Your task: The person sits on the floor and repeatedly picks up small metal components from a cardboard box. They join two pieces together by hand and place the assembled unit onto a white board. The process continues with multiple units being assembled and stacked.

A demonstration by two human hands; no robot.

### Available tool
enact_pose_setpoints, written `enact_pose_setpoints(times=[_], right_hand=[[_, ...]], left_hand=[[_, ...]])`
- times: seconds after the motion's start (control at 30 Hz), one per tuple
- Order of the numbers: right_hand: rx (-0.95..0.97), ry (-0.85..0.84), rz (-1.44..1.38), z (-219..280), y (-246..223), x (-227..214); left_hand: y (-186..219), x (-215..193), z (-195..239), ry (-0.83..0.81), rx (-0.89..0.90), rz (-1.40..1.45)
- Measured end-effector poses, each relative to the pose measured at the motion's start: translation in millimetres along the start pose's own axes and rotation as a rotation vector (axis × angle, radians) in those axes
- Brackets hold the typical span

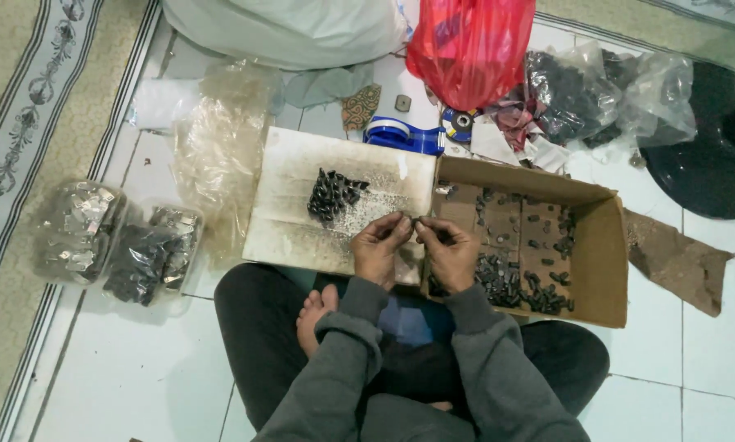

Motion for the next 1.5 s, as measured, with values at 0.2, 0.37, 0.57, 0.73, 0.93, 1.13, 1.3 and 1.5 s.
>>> enact_pose_setpoints(times=[0.2, 0.37, 0.57, 0.73, 0.93, 1.13, 1.3, 1.5], right_hand=[[0.0, -0.113, 0.083, -6.1, -0.2, -1.5], [0.045, -0.29, 0.207, -25.1, -10.7, -10.2], [0.048, -0.445, 0.177, -33.5, -41.5, -9.2], [0.06, -0.535, 0.033, -36.5, -48.6, -9.8], [-0.008, -0.55, 0.064, -39.7, -43.1, -4.8], [0.007, -0.646, 0.066, -40.8, -56.4, -1.5], [-0.051, -0.629, 0.082, -42.4, -54.6, -0.1], [-0.117, -0.594, 0.124, -36.4, -55.4, 9.9]], left_hand=[[11.5, -1.5, 4.5, -0.016, 0.022, -0.03], [26.2, -3.2, 3.5, -0.09, 0.012, -0.107], [44.6, 3.7, 8.7, -0.117, -0.019, -0.104], [60.4, 6.9, 13.3, -0.113, -0.072, -0.091], [61.3, -0.9, 11.2, -0.119, -0.075, -0.061], [61.7, -3.4, 11.4, -0.122, -0.101, -0.063], [52.2, -4.1, 6.6, -0.134, -0.128, -0.046], [36.2, -9.7, 0.8, -0.083, -0.149, -0.013]])
Point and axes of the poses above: each hand's wrist, its own z-axis away from the middle knuckle, its own x-axis out of the palm, y = z × x, the point moved 3 cm from there along -z, towards the middle knuckle, and after that the axes turned 3 degrees about x, right-handed, at the moved point
